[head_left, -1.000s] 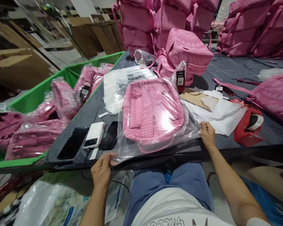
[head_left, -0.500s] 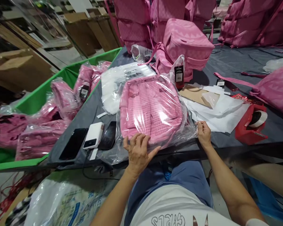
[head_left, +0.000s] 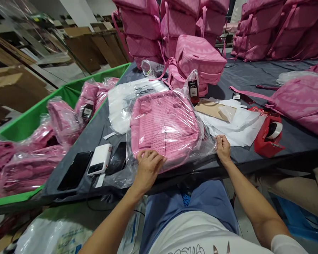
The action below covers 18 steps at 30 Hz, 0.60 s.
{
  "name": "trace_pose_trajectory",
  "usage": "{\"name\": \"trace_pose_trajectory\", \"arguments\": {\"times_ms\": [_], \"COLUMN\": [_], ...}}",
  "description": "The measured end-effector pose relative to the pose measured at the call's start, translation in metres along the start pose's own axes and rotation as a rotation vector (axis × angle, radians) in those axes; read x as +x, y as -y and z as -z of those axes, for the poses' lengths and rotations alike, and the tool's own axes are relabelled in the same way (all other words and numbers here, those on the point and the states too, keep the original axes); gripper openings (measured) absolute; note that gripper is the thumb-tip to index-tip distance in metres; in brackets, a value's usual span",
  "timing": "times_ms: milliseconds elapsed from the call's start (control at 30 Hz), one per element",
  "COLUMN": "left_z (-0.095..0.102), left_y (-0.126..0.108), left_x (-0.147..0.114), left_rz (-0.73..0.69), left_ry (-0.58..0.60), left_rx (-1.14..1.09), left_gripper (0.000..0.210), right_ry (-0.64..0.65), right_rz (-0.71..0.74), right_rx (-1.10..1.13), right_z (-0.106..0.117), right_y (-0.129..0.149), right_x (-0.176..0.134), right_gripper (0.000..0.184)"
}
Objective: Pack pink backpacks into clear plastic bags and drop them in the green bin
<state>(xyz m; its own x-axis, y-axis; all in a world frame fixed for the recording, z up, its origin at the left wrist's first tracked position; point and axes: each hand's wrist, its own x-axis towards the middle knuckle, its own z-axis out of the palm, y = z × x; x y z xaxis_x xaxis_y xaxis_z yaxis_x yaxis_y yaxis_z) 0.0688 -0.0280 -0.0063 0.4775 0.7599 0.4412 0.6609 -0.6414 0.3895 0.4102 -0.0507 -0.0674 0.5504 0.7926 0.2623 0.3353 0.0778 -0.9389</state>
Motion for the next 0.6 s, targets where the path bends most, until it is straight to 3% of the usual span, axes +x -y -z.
{"name": "trace_pose_trajectory", "arguments": {"times_ms": [167, 300, 400, 500, 600], "left_z": [0.001, 0.004, 0.009, 0.012, 0.011], "left_y": [0.022, 0.023, 0.022, 0.025, 0.025], "left_x": [0.025, 0.035, 0.043, 0.051, 0.054], "left_rz": [0.287, 0.410, 0.454, 0.467, 0.407], "left_ry": [0.235, 0.343, 0.498, 0.631, 0.617], "left_rx": [-0.442, -0.584, -0.623, -0.644, -0.618], "left_gripper": [0.030, 0.037, 0.042, 0.045, 0.047], "right_ry": [0.049, 0.131, 0.150, 0.117, -0.055], "right_rz": [-0.050, -0.147, -0.139, -0.078, -0.020], "right_rx": [-0.024, -0.021, -0.057, -0.126, -0.286], "right_z": [0.006, 0.007, 0.021, 0.060, 0.124], "right_y": [0.005, 0.007, 0.014, 0.024, 0.033], "right_x": [0.010, 0.016, 0.015, 0.013, 0.017], "right_gripper": [0.050, 0.053, 0.051, 0.047, 0.041]}}
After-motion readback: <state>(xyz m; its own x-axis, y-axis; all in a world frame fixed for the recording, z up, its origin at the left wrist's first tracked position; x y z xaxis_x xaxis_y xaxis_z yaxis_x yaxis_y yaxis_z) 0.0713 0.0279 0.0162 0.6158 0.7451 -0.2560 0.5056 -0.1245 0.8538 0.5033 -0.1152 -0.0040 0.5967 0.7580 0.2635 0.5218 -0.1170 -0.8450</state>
